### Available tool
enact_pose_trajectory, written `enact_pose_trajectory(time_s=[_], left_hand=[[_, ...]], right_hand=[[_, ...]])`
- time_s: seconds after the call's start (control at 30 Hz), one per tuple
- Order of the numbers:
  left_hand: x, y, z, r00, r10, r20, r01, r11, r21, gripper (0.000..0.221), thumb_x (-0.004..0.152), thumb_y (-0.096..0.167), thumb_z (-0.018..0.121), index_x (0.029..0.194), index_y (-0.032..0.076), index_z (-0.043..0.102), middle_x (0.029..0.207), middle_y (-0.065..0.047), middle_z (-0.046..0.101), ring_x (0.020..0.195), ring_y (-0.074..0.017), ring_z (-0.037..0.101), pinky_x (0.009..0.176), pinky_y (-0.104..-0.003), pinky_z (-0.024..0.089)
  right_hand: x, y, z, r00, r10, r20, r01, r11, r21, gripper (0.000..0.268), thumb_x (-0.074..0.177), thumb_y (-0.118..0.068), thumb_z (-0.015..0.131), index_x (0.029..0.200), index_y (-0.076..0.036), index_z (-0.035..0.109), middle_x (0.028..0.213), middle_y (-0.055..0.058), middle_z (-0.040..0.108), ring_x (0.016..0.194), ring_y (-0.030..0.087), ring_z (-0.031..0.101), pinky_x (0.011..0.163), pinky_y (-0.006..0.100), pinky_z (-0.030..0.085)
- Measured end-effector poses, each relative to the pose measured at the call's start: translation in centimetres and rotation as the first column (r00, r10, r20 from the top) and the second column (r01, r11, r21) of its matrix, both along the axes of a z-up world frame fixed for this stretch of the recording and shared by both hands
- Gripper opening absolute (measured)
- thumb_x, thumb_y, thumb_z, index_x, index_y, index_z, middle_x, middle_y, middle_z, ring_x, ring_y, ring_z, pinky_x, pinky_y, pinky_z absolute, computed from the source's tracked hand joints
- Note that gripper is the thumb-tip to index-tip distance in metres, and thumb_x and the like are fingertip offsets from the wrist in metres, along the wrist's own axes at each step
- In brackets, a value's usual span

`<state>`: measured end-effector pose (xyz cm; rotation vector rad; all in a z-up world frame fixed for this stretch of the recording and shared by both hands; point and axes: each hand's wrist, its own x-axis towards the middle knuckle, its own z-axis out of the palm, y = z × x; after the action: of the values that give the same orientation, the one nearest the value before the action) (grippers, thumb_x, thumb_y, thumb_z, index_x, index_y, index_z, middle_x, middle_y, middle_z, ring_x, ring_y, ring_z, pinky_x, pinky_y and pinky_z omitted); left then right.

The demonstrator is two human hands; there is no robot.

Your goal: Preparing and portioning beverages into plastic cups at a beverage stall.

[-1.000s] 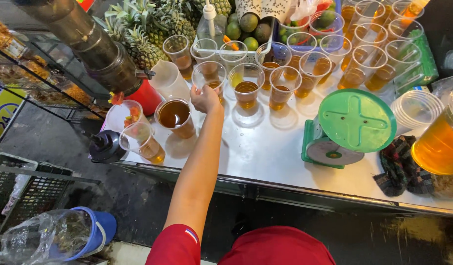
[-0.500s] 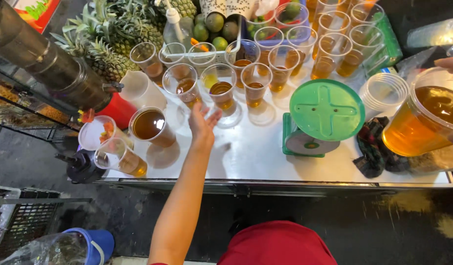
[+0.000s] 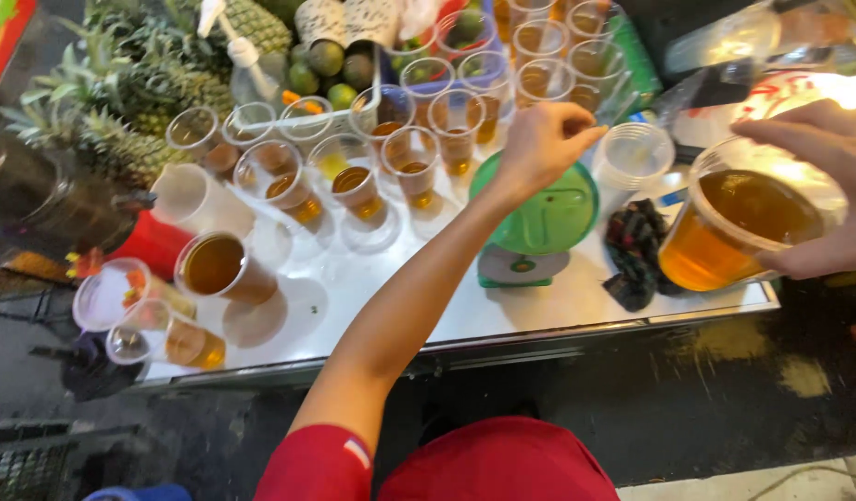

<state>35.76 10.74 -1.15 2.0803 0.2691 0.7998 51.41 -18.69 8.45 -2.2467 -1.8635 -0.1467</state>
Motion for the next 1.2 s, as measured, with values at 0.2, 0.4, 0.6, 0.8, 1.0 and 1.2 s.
enact_pose_trajectory(time_s=[0.2,0.4,0.6,0.8,1.0,1.2], left_hand=[[9.8,-0.9,-3.2,0.916,0.229,-0.329,-0.154,0.959,0.240,0.044,0.066,0.033,0.088,0.091,-0.001,0.073,0.094,-0.025,0.073,0.092,-0.0401,0.073,0.081,-0.049,0.058],[11.1,-0.2,-4.4,0.876,0.255,-0.409,-0.189,0.962,0.194,0.027,0.068,0.015,0.083,0.087,-0.002,0.074,0.093,-0.026,0.073,0.090,-0.0412,0.072,0.078,-0.048,0.059],[10.3,0.1,-3.1,0.896,-0.199,-0.397,0.015,0.907,-0.420,0.025,0.081,0.005,0.070,0.100,-0.007,0.078,0.087,-0.020,0.080,0.062,-0.0250,0.081,0.054,-0.035,0.068],[9.4,1.8,1.1,0.931,-0.366,-0.012,0.234,0.621,-0.748,0.044,0.090,0.015,0.071,0.129,-0.004,0.062,0.101,-0.021,0.074,0.067,-0.0263,0.079,0.057,-0.038,0.069],[0.9,4.0,9.1,0.952,-0.279,0.126,0.278,0.619,-0.735,0.051,0.087,0.016,0.072,0.136,0.003,0.062,0.118,-0.017,0.070,0.068,-0.0222,0.077,0.064,-0.035,0.069],[-7.2,4.5,9.7,0.970,-0.242,0.022,0.162,0.578,-0.800,0.054,0.088,0.016,0.074,0.140,0.005,0.063,0.114,-0.017,0.071,0.066,-0.0209,0.075,0.063,-0.033,0.066]], right_hand=[[-2.9,-1.3,2.4,0.958,-0.162,0.238,0.232,0.923,-0.307,0.136,0.036,-0.056,0.094,0.156,-0.014,0.047,0.145,0.015,0.057,0.126,0.034,0.060,0.108,0.043,0.050],[-4.4,-1.7,4.1,0.962,-0.244,0.125,0.274,0.867,-0.417,0.134,0.048,-0.054,0.094,0.162,-0.020,0.034,0.147,0.011,0.046,0.139,0.028,0.049,0.112,0.041,0.045],[-3.2,-1.8,3.2,0.973,-0.168,0.158,0.223,0.863,-0.453,0.135,0.050,-0.059,0.090,0.164,-0.019,0.030,0.151,0.013,0.043,0.141,0.031,0.045,0.114,0.042,0.042],[-2.7,-0.6,4.0,0.963,-0.222,0.154,0.267,0.865,-0.424,0.132,0.050,-0.060,0.091,0.160,-0.019,0.031,0.151,0.014,0.044,0.140,0.032,0.047,0.115,0.043,0.043],[-0.8,1.3,4.6,0.965,-0.111,0.238,0.198,0.902,-0.383,0.134,0.050,-0.061,0.091,0.162,-0.015,0.035,0.154,0.018,0.045,0.139,0.036,0.048,0.115,0.046,0.043],[-0.3,5.2,6.2,0.953,0.011,0.304,0.084,0.951,-0.299,0.136,0.045,-0.067,0.089,0.159,-0.011,0.039,0.149,0.021,0.049,0.139,0.037,0.049,0.114,0.048,0.043]])
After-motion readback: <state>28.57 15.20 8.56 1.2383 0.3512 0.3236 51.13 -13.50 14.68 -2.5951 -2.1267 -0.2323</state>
